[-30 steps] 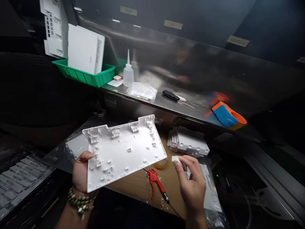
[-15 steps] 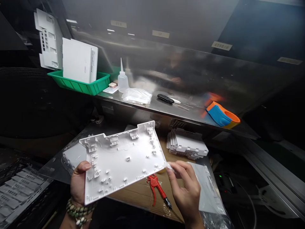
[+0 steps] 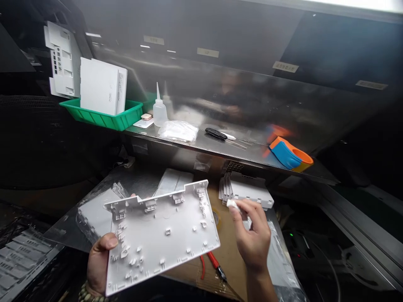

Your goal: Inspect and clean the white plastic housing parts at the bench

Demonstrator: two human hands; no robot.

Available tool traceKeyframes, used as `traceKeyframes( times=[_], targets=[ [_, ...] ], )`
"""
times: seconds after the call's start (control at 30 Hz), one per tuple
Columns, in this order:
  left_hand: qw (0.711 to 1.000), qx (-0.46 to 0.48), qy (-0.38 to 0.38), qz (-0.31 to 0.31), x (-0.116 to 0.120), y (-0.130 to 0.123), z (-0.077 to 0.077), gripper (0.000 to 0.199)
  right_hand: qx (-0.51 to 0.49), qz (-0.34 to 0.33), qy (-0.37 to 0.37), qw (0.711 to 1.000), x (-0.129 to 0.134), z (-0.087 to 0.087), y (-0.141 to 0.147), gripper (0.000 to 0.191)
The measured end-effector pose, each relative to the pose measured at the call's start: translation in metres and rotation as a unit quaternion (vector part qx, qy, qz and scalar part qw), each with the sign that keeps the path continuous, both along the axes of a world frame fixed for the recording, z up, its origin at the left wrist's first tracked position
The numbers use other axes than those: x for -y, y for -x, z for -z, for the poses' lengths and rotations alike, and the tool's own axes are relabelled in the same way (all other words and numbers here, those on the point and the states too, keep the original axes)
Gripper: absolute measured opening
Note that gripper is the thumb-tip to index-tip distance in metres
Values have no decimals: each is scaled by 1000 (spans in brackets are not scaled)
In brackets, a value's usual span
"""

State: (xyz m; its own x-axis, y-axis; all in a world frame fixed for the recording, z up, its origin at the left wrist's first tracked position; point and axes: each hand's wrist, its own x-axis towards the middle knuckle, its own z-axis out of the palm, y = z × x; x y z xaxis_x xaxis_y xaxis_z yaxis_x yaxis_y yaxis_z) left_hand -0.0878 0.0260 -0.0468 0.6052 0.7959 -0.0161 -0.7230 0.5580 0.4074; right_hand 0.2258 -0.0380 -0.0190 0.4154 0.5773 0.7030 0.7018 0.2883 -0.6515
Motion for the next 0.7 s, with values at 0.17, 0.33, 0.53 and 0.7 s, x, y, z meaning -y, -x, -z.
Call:
traceKeyframes(
  times=[0.17,0.33,0.53,0.7],
  targets=[
    [988,-58,142,-24,23,-2,11,25,3,-20,-31,999,-15,-20,15,15],
    [985,-65,158,-15,29,-7,12,28,-4,-24,-12,1000,-19,-14,19,13],
    [997,-31,60,41,18,-20,10,58,-30,-46,12,998,-25,3,12,12],
    [997,-33,55,49,13,-37,5,51,-80,-33,36,996,-32,26,6,17]
  ],
)
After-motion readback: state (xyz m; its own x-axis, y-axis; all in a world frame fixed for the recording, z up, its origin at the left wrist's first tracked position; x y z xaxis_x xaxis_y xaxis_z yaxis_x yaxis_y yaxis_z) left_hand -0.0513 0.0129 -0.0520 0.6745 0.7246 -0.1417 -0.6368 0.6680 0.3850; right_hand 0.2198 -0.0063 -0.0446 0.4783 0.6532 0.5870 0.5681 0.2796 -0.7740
